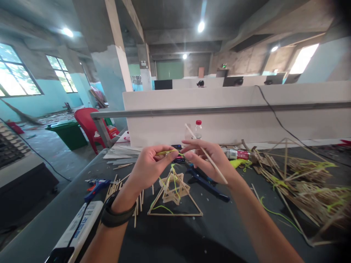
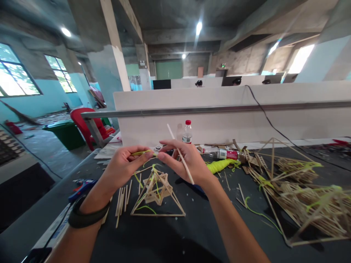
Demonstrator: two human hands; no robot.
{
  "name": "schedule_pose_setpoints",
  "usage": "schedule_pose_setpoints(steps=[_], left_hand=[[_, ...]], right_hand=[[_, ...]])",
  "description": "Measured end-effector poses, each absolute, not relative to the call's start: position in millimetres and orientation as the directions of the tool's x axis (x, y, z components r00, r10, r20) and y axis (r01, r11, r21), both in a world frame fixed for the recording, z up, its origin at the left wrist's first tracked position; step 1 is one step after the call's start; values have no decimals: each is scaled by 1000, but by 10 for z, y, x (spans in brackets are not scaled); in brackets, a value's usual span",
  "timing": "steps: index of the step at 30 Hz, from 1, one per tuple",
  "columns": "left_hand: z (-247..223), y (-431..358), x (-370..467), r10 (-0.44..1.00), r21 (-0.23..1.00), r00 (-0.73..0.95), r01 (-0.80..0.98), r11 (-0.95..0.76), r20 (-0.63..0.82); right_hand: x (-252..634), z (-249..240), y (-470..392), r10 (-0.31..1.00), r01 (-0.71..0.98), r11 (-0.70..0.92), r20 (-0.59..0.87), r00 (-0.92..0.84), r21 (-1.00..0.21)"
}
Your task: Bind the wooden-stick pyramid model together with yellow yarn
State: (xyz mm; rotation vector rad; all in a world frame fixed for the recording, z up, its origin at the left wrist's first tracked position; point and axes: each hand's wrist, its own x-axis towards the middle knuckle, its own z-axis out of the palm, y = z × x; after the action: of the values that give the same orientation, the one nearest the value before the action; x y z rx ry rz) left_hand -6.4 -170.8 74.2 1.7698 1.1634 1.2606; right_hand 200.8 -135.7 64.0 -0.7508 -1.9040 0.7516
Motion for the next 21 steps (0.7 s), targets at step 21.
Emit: schedule_pose_setpoints(steps=[21], left_hand=[[776, -1737, -43, 946, 891, 142, 318, -324, 293]], right_hand=[[1942, 638, -1431, 553, 279, 833, 726, -408, -478]])
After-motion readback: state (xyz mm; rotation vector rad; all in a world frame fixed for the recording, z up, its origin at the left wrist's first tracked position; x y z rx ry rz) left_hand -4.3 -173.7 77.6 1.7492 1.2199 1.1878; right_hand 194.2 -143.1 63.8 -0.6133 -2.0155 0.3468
